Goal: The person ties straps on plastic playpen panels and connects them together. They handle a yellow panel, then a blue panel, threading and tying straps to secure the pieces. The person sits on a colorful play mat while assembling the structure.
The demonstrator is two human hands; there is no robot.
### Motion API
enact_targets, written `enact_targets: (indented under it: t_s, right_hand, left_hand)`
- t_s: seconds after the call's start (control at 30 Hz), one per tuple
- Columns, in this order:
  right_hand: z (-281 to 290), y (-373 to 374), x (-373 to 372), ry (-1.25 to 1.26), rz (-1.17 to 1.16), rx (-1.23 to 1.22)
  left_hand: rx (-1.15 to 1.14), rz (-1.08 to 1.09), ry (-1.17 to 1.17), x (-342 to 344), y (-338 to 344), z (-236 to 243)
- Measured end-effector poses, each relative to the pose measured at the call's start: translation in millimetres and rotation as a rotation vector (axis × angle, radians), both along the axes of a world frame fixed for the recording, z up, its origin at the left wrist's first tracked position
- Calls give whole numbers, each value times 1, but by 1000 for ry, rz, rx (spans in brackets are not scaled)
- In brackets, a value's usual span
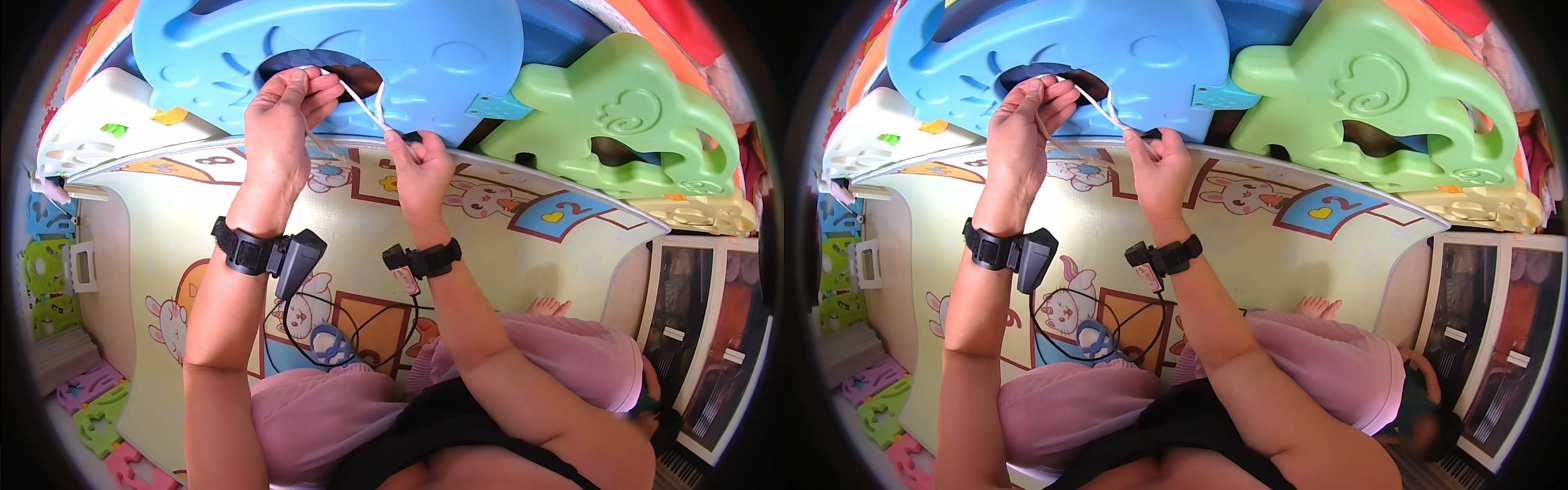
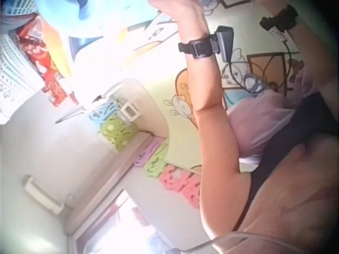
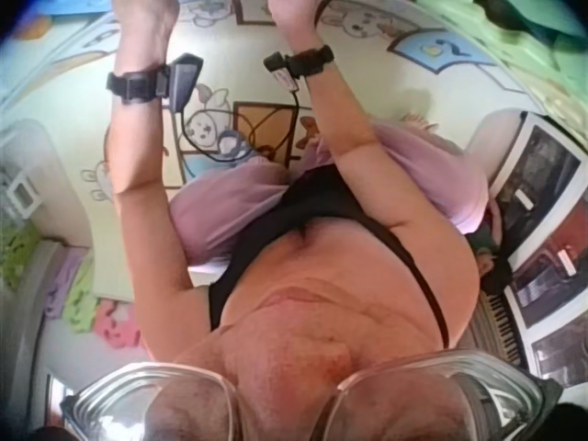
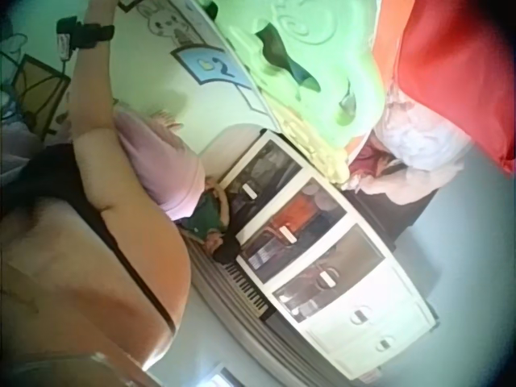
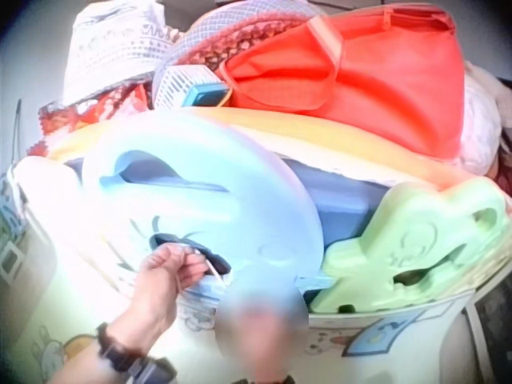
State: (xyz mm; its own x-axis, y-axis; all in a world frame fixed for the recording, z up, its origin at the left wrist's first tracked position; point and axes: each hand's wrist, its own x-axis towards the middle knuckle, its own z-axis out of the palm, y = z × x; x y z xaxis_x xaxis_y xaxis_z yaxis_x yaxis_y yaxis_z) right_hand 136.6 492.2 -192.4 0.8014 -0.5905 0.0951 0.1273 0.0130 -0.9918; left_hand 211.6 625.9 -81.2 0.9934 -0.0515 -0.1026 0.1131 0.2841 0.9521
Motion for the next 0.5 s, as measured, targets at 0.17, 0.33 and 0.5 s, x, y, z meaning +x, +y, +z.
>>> enact_targets:
  t_s: [0.17, 0.33, 0.5]
  right_hand:
    - [3, 16, -17, -107, -29, -107]
    - [37, -13, -16, -379, 243, -547]
    - [39, -12, -13, -388, 427, -266]
  left_hand:
    - [-42, 1, 14, -5, 11, -1]
    - [-82, 17, -51, -10, 13, -13]
    - [-685, -549, -67, -2, 15, -24]
